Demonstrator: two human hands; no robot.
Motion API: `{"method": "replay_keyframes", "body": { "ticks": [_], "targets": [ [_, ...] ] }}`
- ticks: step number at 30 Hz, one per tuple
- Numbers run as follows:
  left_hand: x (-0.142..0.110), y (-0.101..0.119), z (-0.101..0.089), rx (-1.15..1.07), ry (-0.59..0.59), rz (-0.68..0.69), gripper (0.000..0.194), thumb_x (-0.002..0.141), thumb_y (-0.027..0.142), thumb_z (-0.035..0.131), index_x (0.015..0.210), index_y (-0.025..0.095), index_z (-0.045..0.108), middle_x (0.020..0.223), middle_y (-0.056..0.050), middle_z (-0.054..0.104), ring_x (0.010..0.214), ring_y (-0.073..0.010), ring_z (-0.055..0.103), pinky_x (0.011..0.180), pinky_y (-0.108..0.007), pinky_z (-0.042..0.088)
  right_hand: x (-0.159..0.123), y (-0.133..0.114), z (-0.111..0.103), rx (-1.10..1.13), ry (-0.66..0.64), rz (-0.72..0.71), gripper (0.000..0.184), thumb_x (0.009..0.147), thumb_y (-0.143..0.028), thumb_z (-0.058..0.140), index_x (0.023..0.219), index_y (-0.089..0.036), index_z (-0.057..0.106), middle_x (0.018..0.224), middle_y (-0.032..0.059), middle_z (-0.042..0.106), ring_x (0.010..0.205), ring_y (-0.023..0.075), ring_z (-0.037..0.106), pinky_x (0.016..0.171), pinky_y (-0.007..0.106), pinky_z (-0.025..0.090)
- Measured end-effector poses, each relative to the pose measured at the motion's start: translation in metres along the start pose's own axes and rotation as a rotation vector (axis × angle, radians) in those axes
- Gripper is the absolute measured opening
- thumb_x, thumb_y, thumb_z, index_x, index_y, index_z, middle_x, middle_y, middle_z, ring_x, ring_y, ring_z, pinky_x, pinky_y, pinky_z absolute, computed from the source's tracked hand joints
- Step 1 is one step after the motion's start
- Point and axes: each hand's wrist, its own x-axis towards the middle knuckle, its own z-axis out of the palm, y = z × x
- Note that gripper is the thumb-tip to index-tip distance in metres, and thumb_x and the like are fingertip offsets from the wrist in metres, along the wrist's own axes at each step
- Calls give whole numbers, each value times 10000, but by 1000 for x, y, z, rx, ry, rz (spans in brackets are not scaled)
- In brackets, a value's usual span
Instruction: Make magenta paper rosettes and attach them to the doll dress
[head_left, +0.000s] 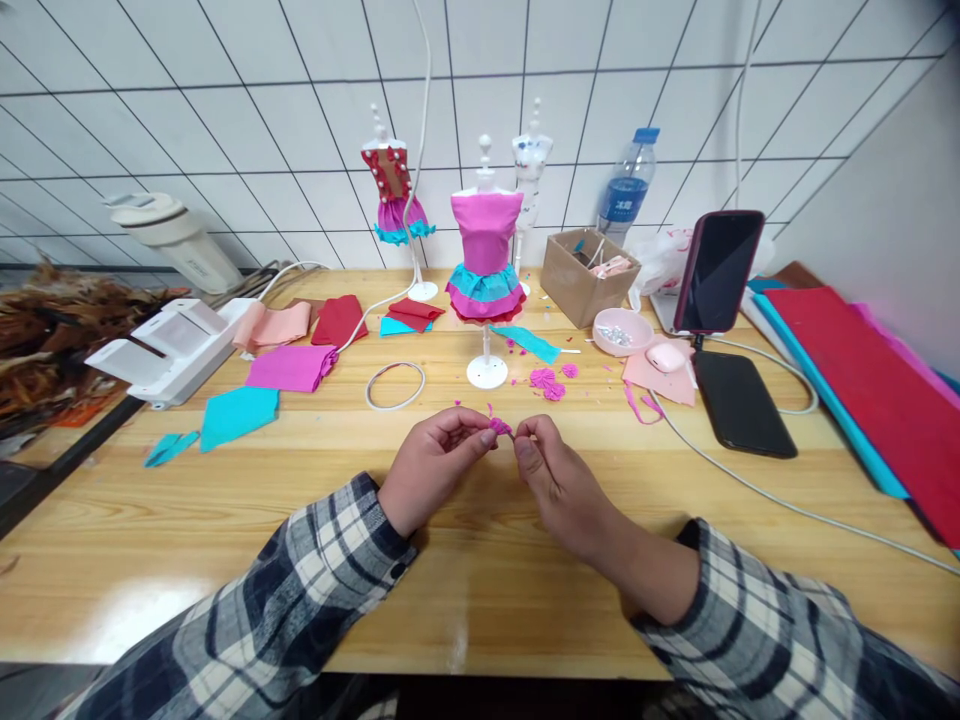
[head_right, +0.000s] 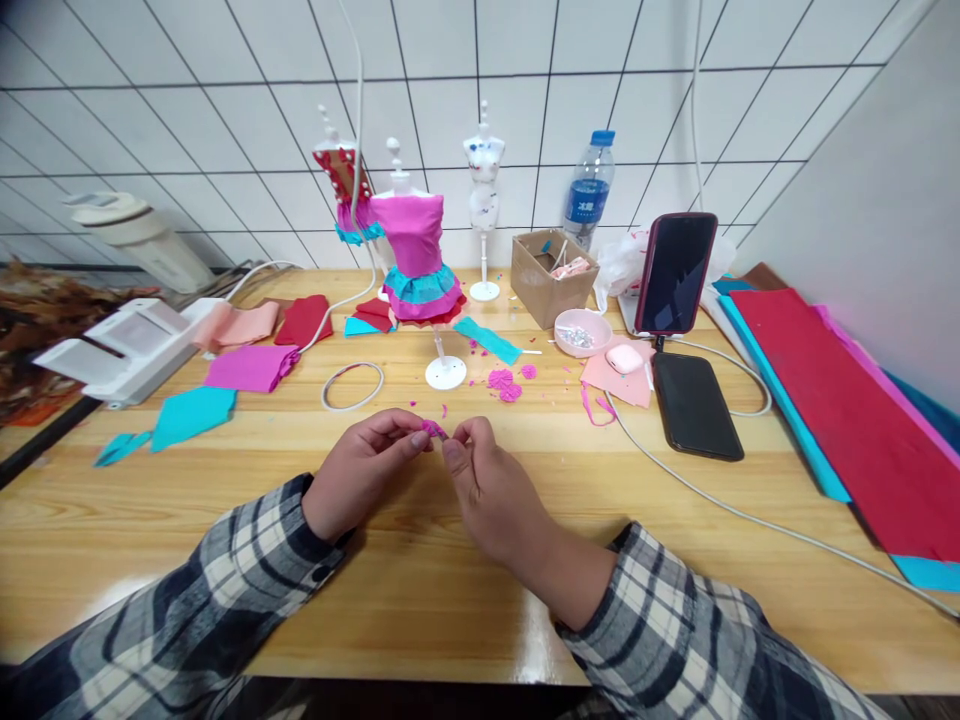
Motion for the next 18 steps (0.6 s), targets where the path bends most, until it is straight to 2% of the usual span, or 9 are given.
{"method": "replay_keyframes", "body": {
  "ticks": [6, 18],
  "targets": [
    [-1, 3, 0, 29, -60, -31, 244, 740, 364, 738, 826, 149, 661, 818, -39, 710, 779, -150, 643, 799, -300, 500, 1, -2, -3, -53, -7, 21, 267, 971, -484, 299, 942, -240, 404, 647, -52, 483, 578, 148, 493, 589, 272, 348],
    [-1, 3, -1, 31, -71, -75, 240, 746, 364, 729, 832, 152, 658, 819, -33, 706, 771, -146, 635, 784, -292, 497, 0, -5, -6, -103, 13, 11, 261, 965, -482, 317, 924, -240, 408, 624, -56, 489, 549, 148, 496, 539, 260, 318]
  ]
}}
